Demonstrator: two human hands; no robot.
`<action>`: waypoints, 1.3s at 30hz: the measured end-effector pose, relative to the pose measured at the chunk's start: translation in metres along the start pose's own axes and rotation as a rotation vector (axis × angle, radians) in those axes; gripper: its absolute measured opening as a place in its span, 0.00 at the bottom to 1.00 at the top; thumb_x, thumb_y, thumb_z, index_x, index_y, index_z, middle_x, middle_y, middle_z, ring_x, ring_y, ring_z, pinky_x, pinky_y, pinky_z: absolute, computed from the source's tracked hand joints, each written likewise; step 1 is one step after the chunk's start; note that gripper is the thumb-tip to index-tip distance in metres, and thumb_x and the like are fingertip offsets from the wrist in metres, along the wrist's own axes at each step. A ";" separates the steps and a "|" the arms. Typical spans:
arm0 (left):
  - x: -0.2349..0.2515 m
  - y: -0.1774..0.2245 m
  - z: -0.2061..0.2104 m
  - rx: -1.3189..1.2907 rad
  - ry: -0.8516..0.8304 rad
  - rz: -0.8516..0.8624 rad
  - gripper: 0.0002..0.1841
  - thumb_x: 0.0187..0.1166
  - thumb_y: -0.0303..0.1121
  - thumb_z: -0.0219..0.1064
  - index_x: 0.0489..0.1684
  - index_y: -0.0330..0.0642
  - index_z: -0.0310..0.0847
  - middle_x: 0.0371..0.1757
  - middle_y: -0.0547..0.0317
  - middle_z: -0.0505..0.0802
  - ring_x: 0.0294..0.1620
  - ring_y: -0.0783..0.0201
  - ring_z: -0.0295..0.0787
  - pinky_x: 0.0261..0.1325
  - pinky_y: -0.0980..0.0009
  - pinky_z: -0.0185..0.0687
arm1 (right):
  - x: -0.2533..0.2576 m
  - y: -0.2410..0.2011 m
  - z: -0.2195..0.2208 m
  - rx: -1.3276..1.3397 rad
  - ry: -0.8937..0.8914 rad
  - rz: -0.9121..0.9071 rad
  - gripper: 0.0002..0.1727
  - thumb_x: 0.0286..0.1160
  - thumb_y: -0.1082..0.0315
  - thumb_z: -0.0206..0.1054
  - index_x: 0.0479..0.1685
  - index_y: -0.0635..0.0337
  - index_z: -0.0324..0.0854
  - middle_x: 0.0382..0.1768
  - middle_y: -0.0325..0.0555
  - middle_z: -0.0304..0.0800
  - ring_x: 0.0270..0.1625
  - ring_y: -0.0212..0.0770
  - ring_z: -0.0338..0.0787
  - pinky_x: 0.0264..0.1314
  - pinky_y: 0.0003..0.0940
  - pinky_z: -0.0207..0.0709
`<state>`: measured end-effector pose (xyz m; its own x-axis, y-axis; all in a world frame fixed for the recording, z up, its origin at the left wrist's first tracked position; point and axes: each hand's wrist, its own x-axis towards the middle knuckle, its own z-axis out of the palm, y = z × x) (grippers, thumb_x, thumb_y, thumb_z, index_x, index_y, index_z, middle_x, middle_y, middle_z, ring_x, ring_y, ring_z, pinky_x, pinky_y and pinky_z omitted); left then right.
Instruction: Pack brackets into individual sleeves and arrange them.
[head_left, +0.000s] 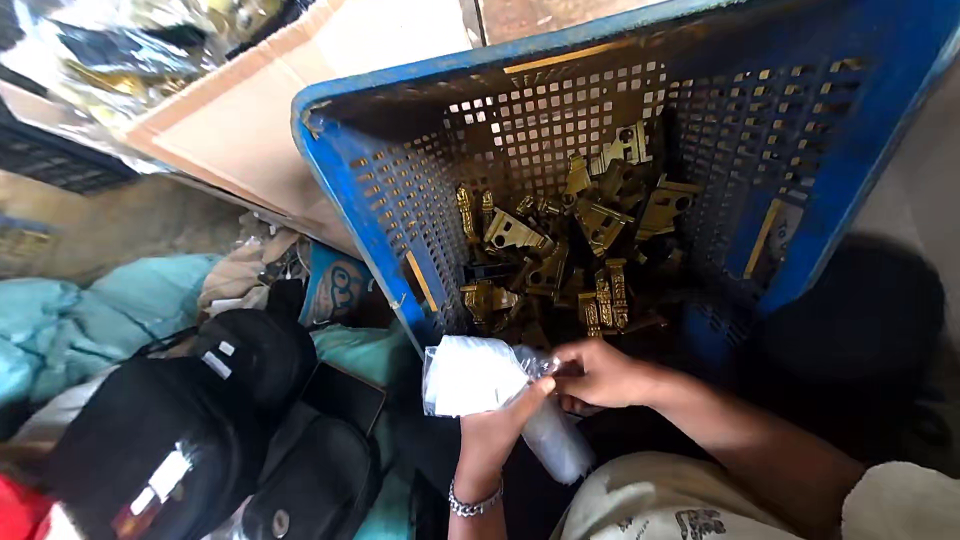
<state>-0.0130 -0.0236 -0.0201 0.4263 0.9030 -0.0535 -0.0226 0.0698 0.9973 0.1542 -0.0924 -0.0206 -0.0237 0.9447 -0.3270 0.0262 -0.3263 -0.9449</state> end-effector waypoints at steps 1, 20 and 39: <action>-0.001 0.000 -0.001 -0.021 -0.060 -0.018 0.33 0.39 0.21 0.88 0.51 0.34 0.81 0.41 0.68 0.96 0.45 0.75 0.94 0.56 0.73 0.91 | -0.002 0.002 0.002 0.098 0.049 0.055 0.06 0.71 0.74 0.74 0.38 0.66 0.82 0.26 0.37 0.87 0.22 0.24 0.83 0.28 0.21 0.81; 0.000 -0.005 0.000 0.200 0.424 0.322 0.30 0.63 0.23 0.79 0.59 0.11 0.68 0.49 0.53 0.89 0.55 0.83 0.85 0.63 0.83 0.80 | 0.046 0.091 -0.075 -0.684 0.685 0.289 0.21 0.84 0.69 0.62 0.71 0.73 0.78 0.80 0.70 0.71 0.84 0.69 0.68 0.89 0.70 0.45; -0.021 0.004 0.001 0.098 0.342 0.353 0.28 0.56 0.16 0.77 0.58 0.20 0.73 0.49 0.63 0.91 0.54 0.83 0.87 0.62 0.82 0.83 | 0.050 0.087 -0.072 -0.593 0.734 0.435 0.22 0.72 0.56 0.74 0.64 0.51 0.89 0.87 0.58 0.63 0.86 0.69 0.60 0.85 0.69 0.46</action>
<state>-0.0215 -0.0426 -0.0154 0.0863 0.9528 0.2912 -0.0202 -0.2905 0.9566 0.2278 -0.0714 -0.1181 0.7143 0.6006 -0.3592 0.3788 -0.7634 -0.5232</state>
